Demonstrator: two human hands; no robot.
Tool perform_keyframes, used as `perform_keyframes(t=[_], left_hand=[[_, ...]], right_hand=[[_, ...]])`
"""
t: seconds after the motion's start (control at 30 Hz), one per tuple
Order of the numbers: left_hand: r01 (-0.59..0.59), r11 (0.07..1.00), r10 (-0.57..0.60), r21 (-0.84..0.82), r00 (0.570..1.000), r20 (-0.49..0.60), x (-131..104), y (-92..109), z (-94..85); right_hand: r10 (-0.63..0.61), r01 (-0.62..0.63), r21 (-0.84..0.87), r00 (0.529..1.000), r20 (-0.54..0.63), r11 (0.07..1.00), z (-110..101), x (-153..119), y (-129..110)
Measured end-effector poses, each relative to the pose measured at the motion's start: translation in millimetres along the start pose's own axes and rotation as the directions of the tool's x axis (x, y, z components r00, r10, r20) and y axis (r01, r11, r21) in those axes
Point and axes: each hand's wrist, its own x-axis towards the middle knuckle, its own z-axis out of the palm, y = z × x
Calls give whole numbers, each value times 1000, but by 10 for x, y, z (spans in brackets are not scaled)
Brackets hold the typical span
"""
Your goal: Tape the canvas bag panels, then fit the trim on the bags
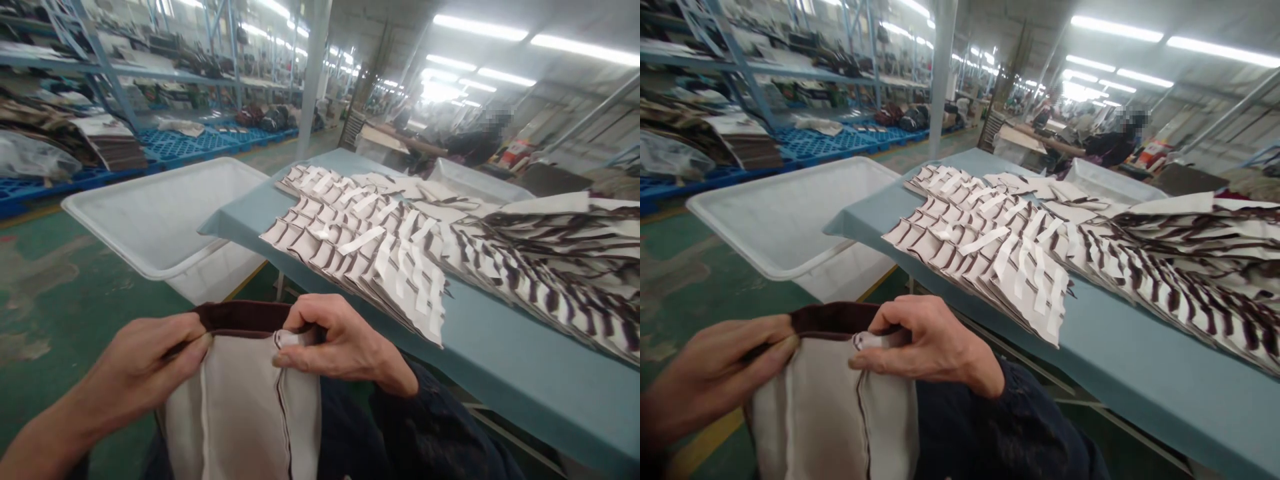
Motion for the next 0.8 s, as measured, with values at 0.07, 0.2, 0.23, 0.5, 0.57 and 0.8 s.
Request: perform_keyframes(t=[0.07, 0.2, 0.23, 0.5, 0.57, 0.8], left_hand=[[-15, 992, 21, -125, 999, 45, 68, -54, 50], [-129, 931, 188, -341, 971, 146, 93, 38, 171], [-138, 918, 211, -372, 964, 163, 95, 93, 192], [3, 857, 105, -515, 978, 180, 211, 429, 179], [30, 859, 88, -511, 975, 205, 239, 469, 162], [48, 832, 114, -553, 960, 255, 224, 437, 215]], right_hand=[[-42, 42, -2, 999, 23, 999, 19, 22, -12], [-87, 84, 37, 993, 85, 996, 92, -3, 6], [-73, 69, 44, 992, 99, 997, 111, -12, 7], [49, -87, 202, 981, 189, 976, 163, -21, 6], [66, -102, 186, 980, 190, 977, 157, -24, 22], [197, -289, 283, 929, 312, 915, 149, 18, 157]])
